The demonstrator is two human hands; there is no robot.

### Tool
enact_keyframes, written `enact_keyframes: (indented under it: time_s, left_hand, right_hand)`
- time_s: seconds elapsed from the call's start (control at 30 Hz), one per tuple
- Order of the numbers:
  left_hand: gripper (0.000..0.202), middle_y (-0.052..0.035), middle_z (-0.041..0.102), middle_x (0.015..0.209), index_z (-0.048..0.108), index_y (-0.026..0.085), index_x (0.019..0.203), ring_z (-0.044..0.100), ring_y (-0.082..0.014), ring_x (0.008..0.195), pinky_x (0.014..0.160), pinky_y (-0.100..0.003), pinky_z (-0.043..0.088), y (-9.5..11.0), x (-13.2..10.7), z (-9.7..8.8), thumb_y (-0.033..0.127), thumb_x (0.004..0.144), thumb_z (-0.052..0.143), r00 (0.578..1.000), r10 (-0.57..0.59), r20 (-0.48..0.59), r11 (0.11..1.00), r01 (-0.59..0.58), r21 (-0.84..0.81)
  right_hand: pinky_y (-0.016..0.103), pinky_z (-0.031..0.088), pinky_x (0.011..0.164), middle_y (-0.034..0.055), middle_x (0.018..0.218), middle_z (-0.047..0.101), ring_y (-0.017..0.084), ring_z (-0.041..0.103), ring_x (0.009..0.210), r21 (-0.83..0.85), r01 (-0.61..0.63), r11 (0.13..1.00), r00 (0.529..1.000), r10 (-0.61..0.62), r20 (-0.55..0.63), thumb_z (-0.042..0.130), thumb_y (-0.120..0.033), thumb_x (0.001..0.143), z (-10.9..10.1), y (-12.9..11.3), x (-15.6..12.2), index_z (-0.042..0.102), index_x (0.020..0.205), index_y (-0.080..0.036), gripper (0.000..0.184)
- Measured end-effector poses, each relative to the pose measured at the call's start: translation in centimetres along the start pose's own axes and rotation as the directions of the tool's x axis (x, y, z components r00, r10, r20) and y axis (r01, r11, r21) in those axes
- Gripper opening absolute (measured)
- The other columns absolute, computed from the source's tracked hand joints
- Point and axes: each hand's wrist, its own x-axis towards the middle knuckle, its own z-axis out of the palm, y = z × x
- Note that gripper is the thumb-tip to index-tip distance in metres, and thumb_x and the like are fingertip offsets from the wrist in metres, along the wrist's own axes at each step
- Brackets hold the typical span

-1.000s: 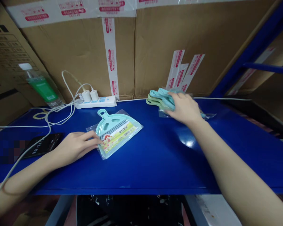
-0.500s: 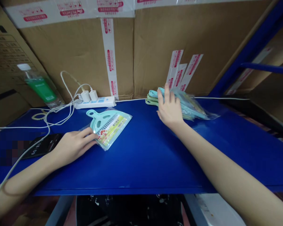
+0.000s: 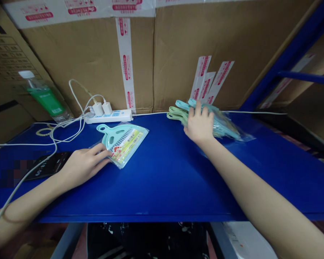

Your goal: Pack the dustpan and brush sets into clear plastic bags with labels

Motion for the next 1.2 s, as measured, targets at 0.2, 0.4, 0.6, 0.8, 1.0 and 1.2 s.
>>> enact_keyframes:
  time_s: [0.2,0.4,0.6,0.8,1.0,1.2]
  left_hand:
    - [0.025,-0.0028,0.064,0.084,0.063,0.020,0.090,0.056,-0.0116,0.050,0.048,-0.024,0.041,0.0,0.1,0.0,0.028,0.095,0.040,1.000,-0.008,-0.011,1.000,0.007,-0.013]
    - [0.023,-0.0026,0.064,0.083,0.064,0.019,0.090,0.055,-0.0113,0.049,0.047,-0.024,0.040,0.1,0.1,0.0,0.027,0.095,0.043,0.999,0.009,-0.038,1.000,-0.008,0.012]
    - [0.025,-0.0024,0.064,0.080,0.064,0.019,0.088,0.054,-0.0118,0.048,0.047,-0.024,0.040,0.0,0.1,0.0,0.026,0.096,0.042,0.999,0.013,-0.051,1.000,-0.012,0.028]
    - [0.029,-0.0033,0.064,0.081,0.064,0.019,0.089,0.056,-0.0128,0.049,0.048,-0.026,0.042,0.0,0.1,0.0,0.026,0.097,0.037,0.999,0.012,-0.038,1.000,-0.011,0.023]
    - [0.029,-0.0036,0.064,0.082,0.064,0.020,0.090,0.058,-0.0127,0.052,0.048,-0.025,0.042,-0.1,0.0,-0.1,0.029,0.096,0.037,0.999,-0.034,0.021,0.999,0.034,0.023]
    - [0.023,-0.0033,0.065,0.083,0.064,0.020,0.089,0.059,-0.0139,0.051,0.048,-0.026,0.042,-0.2,0.1,-0.1,0.028,0.094,0.042,0.998,-0.055,0.043,0.997,0.053,0.047]
  right_hand:
    - [0.048,0.039,0.066,0.0286,0.116,0.054,0.042,0.051,0.093,-0.030,-0.016,0.999,1.000,0.016,0.011,0.044,-0.041,0.085,0.1,0.3,0.2,0.054,0.118,-0.009,0.048]
    - [0.045,0.038,0.068,0.0240,0.103,0.058,0.040,0.051,0.094,-0.055,0.026,0.998,0.997,-0.022,0.071,0.051,-0.036,0.081,-0.7,0.2,0.4,0.059,0.108,-0.010,0.038]
    - [0.044,0.039,0.068,0.0244,0.102,0.059,0.040,0.051,0.095,-0.095,0.069,0.993,0.991,-0.058,0.117,0.052,-0.027,0.077,-1.2,0.1,0.5,0.060,0.101,-0.008,0.031]
    - [0.044,0.039,0.069,0.0233,0.101,0.059,0.040,0.052,0.095,-0.063,0.100,0.993,0.990,-0.093,0.103,0.051,-0.029,0.080,-1.1,0.5,0.4,0.060,0.101,-0.011,0.030]
    - [0.044,0.038,0.067,0.0229,0.102,0.059,0.040,0.052,0.094,-0.073,0.131,0.989,0.987,-0.124,0.102,0.047,-0.026,0.079,-1.3,0.2,0.4,0.061,0.104,-0.011,0.032]
    - [0.042,0.038,0.069,0.0237,0.105,0.059,0.038,0.051,0.097,-0.123,0.100,0.987,0.980,-0.077,0.181,0.053,-0.021,0.075,-2.2,-0.6,0.5,0.063,0.099,-0.009,0.029]
